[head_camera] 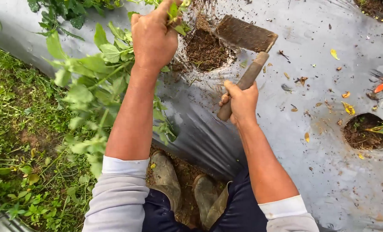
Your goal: Weeding a vegetable garden by pulling plants from mulch holes and using a hand hoe to clear the soil path.
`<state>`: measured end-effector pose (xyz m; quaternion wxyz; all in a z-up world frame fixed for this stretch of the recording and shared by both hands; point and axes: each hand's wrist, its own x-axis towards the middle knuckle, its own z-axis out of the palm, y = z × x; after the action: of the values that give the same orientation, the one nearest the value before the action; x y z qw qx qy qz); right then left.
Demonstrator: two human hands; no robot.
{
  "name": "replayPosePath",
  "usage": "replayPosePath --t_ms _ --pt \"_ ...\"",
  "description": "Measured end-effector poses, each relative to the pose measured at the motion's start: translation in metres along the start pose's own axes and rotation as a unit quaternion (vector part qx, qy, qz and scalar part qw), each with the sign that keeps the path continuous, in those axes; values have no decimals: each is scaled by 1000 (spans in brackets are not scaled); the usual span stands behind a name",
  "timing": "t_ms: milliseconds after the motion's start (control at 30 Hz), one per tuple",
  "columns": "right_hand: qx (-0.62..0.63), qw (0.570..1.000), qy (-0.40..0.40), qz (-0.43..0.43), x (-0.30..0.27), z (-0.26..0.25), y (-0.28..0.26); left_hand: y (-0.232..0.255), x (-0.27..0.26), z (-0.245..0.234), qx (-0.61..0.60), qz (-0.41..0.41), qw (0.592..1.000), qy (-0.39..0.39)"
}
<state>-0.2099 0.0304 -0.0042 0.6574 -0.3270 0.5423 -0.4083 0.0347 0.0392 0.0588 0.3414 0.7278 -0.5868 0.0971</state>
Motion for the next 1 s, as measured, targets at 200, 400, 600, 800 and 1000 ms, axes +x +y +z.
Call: replayPosePath --t_ms 200,400,600,800,1000 --pt "3 1000 -21 15 5 -7 -5 8 -8 -20 108 172 976 78" --pt "-5 998 -50 44 19 -11 6 -33 -71 60 131 162 973 -99" --pt "21 993 -119 -12 54 -32 41 -41 -121 74 90 235 968 3" --pt "-117 980 -126 -96 41 -19 33 -39 -121 70 139 133 980 -50" --pt "-445 733 52 -513 44 -38 25 2 -78 29 127 -44 938 -320"
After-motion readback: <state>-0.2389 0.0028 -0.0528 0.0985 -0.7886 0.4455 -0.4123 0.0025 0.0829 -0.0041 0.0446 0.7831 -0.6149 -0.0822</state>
